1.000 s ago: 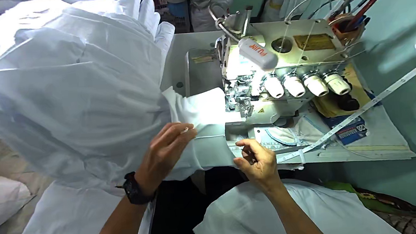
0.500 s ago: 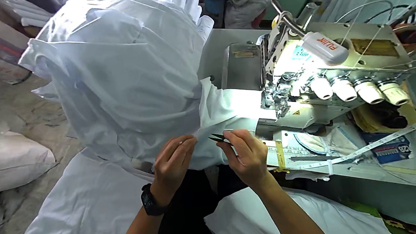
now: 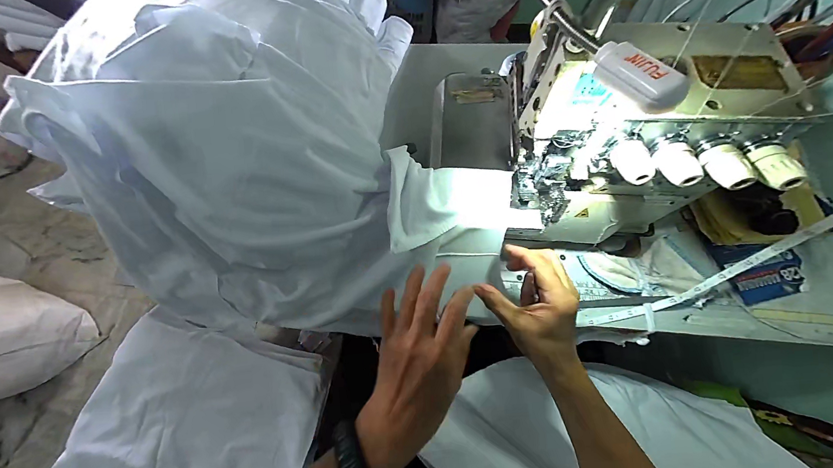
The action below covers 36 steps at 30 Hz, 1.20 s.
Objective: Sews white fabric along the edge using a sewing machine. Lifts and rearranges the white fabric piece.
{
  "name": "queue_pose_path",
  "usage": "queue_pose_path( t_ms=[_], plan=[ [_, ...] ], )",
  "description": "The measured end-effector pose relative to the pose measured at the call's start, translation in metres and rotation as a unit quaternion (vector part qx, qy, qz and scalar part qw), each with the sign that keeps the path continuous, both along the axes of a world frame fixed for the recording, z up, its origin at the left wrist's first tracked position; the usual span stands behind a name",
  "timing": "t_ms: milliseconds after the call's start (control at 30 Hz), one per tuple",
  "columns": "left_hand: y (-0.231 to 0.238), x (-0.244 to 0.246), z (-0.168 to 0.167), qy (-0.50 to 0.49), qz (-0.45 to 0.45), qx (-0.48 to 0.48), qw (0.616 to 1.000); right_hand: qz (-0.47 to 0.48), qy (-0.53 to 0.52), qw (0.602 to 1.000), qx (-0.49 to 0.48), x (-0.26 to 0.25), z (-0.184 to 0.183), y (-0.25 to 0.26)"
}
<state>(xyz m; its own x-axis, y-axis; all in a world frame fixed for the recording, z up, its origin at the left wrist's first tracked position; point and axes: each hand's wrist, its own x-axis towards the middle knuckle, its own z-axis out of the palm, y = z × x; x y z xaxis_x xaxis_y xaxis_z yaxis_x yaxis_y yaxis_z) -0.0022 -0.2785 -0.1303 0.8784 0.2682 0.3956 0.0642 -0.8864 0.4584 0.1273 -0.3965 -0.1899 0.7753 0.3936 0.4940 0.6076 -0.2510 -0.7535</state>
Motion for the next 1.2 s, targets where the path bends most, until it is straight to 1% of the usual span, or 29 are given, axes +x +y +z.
queue_pose_path(
  t_ms=[67, 100, 133, 167, 233, 300, 367, 400, 433, 500, 533, 567, 600, 633, 667, 700, 733, 767, 800, 833, 867, 900, 933, 967, 1000, 1033, 1100, 1133, 1200],
  plan=[
    [-0.002, 0.035, -0.015, -0.040, 0.004, 0.035, 0.999, 0.002, 0.080, 0.994, -0.072, 0.003, -0.007, -0.013],
    [0.001, 0.051, -0.021, -0.031, -0.006, 0.040, 0.999, 0.023, 0.160, 0.984, -0.080, 0.006, -0.006, -0.018],
    [0.007, 0.067, -0.026, -0.014, -0.017, 0.045, 0.999, 0.049, 0.255, 0.963, -0.066, 0.010, -0.002, -0.022],
    [0.016, 0.082, -0.026, 0.002, -0.027, 0.052, 0.998, 0.065, 0.332, 0.940, -0.029, 0.015, 0.003, -0.023],
    [0.040, 0.113, -0.011, 0.049, -0.057, 0.033, 0.997, 0.063, 0.422, 0.902, 0.063, 0.025, 0.013, -0.023],
    [0.066, 0.149, 0.009, 0.090, -0.089, -0.014, 0.992, 0.031, 0.474, 0.868, 0.143, 0.034, 0.020, -0.020],
    [0.088, 0.180, 0.015, 0.054, -0.092, -0.022, 0.994, -0.012, 0.497, 0.843, 0.206, 0.040, 0.020, -0.012],
    [0.096, 0.189, 0.014, 0.013, -0.085, -0.002, 0.996, -0.036, 0.487, 0.844, 0.221, 0.041, 0.018, -0.011],
    [0.100, 0.194, 0.011, -0.033, -0.074, 0.029, 0.996, -0.062, 0.454, 0.861, 0.220, 0.039, 0.015, -0.010],
    [0.095, 0.183, 0.009, -0.102, -0.081, 0.088, 0.988, -0.109, 0.315, 0.922, 0.198, 0.030, 0.001, -0.014],
    [0.087, 0.168, 0.011, -0.123, -0.113, 0.107, 0.980, -0.127, 0.218, 0.946, 0.204, 0.027, -0.008, -0.017],
    [0.075, 0.148, 0.011, -0.131, -0.160, 0.117, 0.971, -0.129, 0.126, 0.960, 0.214, 0.024, -0.015, -0.019],
    [0.063, 0.130, 0.006, -0.131, -0.199, 0.123, 0.964, -0.112, 0.049, 0.970, 0.211, 0.022, -0.019, -0.022],
    [0.053, 0.111, -0.001, -0.097, -0.222, 0.138, 0.960, -0.077, -0.003, 0.979, 0.191, 0.020, -0.020, -0.024],
    [0.046, 0.096, -0.013, -0.053, -0.226, 0.161, 0.959, -0.038, -0.031, 0.986, 0.156, 0.017, -0.018, -0.024],
    [0.044, 0.085, -0.027, -0.035, -0.215, 0.176, 0.960, -0.011, -0.029, 0.992, 0.119, 0.014, -0.015, -0.021],
    [0.047, 0.077, -0.039, -0.043, -0.200, 0.170, 0.964, 0.007, 0.016, 0.996, 0.083, 0.008, -0.011, -0.018],
    [0.051, 0.070, -0.048, -0.075, -0.186, 0.149, 0.968, 0.029, 0.112, 0.992, 0.054, 0.001, -0.006, -0.013],
    [0.056, 0.064, -0.051, -0.111, -0.175, 0.125, 0.970, 0.066, 0.253, 0.964, 0.048, -0.003, 0.002, -0.009],
    [0.059, 0.059, -0.050, -0.141, -0.173, 0.113, 0.968, 0.125, 0.412, 0.900, 0.073, -0.003, 0.008, -0.005],
    [0.062, 0.055, -0.048, -0.163, -0.181, 0.111, 0.964, 0.190, 0.557, 0.799, 0.128, -0.003, 0.011, -0.003],
    [0.065, 0.054, -0.047, -0.177, -0.195, 0.110, 0.958, 0.230, 0.643, 0.707, 0.186, -0.002, 0.013, -0.002],
    [0.068, 0.055, -0.046, -0.186, -0.210, 0.099, 0.955, 0.229, 0.671, 0.665, 0.236, -0.003, 0.017, 0.001],
    [0.071, 0.057, -0.044, -0.186, -0.220, 0.079, 0.954, 0.212, 0.654, 0.674, 0.270, -0.002, 0.021, 0.004],
    [0.074, 0.060, -0.040, -0.181, -0.220, 0.055, 0.957, 0.196, 0.605, 0.713, 0.294, -0.001, 0.024, 0.005],
    [0.075, 0.063, -0.032, -0.171, -0.210, 0.031, 0.962, 0.191, 0.536, 0.764, 0.304, 0.001, 0.024, 0.005],
    [0.076, 0.071, -0.010, -0.130, -0.177, -0.006, 0.976, 0.208, 0.368, 0.865, 0.271, 0.008, 0.020, 0.003],
    [0.076, 0.075, 0.000, -0.095, -0.169, -0.013, 0.981, 0.216, 0.291, 0.899, 0.243, 0.010, 0.020, 0.002],
    [0.078, 0.083, 0.013, -0.013, -0.188, -0.032, 0.982, 0.229, 0.185, 0.933, 0.208, 0.013, 0.024, 0.002]
  ],
)
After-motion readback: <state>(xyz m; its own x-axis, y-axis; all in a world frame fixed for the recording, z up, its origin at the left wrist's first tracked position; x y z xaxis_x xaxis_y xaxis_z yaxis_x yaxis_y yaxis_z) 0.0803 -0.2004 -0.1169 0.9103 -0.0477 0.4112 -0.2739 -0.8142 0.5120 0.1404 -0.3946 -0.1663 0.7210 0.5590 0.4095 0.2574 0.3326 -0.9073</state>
